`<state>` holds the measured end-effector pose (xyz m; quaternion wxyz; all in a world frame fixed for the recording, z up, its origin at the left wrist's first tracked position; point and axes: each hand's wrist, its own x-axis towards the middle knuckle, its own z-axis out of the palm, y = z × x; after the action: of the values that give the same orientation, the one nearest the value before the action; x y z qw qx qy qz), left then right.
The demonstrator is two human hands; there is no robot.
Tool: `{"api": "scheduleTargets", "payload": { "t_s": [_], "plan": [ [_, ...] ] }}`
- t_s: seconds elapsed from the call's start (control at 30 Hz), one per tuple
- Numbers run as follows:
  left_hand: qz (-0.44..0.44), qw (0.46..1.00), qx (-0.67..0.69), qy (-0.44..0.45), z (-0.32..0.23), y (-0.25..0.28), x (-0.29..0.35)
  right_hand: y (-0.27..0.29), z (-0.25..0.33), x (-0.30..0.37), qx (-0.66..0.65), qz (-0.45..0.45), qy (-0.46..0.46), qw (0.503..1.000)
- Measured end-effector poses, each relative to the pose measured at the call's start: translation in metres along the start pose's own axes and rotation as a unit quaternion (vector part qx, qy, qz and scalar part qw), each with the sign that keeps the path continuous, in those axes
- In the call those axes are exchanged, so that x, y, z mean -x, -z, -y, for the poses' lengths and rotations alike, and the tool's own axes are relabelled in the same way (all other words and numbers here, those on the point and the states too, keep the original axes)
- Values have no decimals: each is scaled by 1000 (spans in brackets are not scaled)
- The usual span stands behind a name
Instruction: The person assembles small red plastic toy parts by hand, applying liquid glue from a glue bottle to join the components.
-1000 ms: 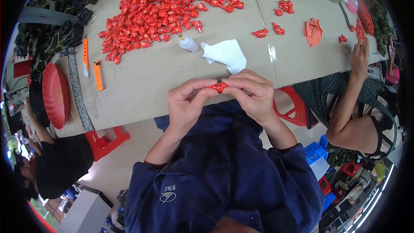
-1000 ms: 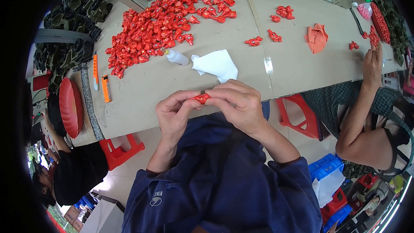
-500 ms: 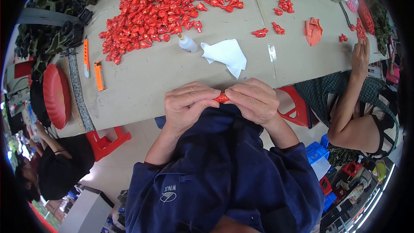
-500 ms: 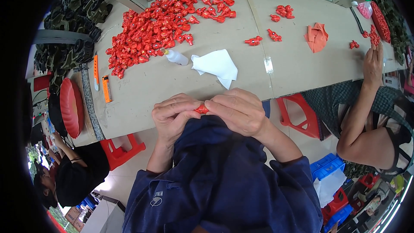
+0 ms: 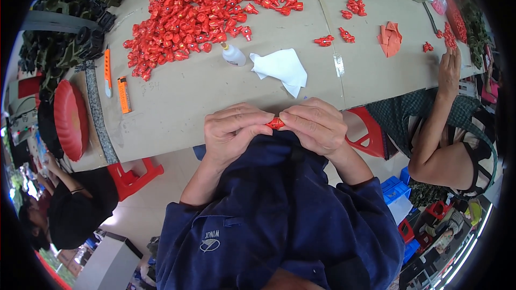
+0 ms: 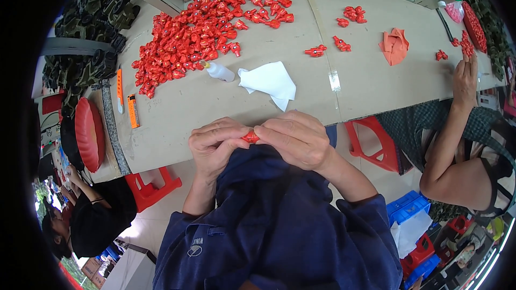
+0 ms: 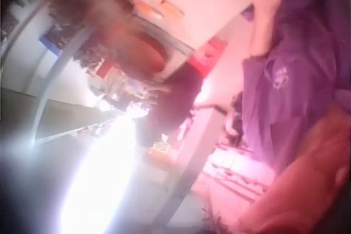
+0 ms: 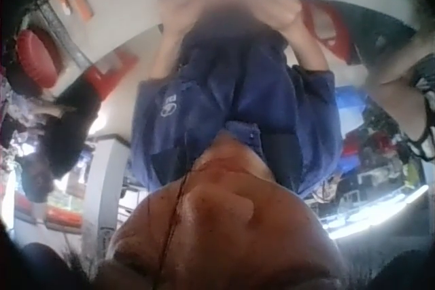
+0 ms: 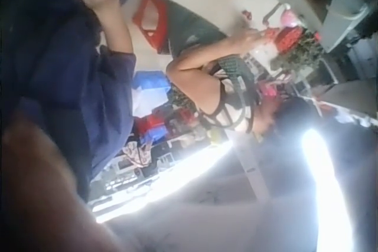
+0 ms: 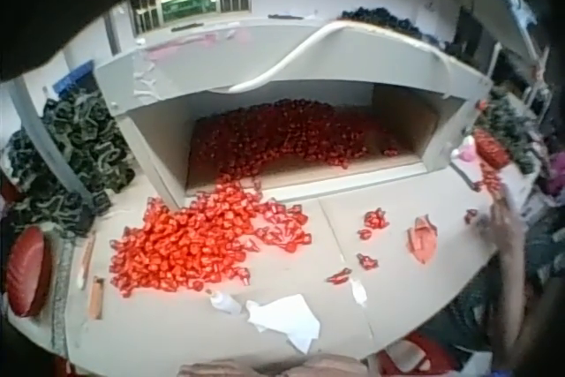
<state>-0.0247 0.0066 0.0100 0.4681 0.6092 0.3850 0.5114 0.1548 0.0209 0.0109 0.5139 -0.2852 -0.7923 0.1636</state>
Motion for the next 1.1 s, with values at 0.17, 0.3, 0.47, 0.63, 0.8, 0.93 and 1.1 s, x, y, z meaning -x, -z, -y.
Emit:
{"api": "scheduleTargets", "payload": {
  "t_s": [0.17, 0.3, 0.47, 0.63, 0.8, 0.93, 1.1],
  "plan": [
    [-5, 1000, -1, 17, 1, 0, 0, -2, -1, 0, -8, -2, -13, 1000],
    [-17, 994, 28, 106, -3, -1, 1, -4, -6, 4, -36, 9, -68, 997],
    [-16, 995, 14, 99, -4, 0, 3, -3, -3, 2, -43, 10, -80, 996],
    [9, 998, -19, -65, -21, 1, 0, 10, 18, -9, -15, 13, -12, 1000],
    [21, 996, -34, -83, -33, 3, 0, 18, 23, -18, -17, 36, 42, 998],
    [16, 997, -32, -75, -34, 3, 1, 19, 24, -19, -16, 49, 37, 998],
    [14, 996, -29, -78, -31, 3, 1, 16, 23, -15, -19, 34, 29, 999]
  ]
}}
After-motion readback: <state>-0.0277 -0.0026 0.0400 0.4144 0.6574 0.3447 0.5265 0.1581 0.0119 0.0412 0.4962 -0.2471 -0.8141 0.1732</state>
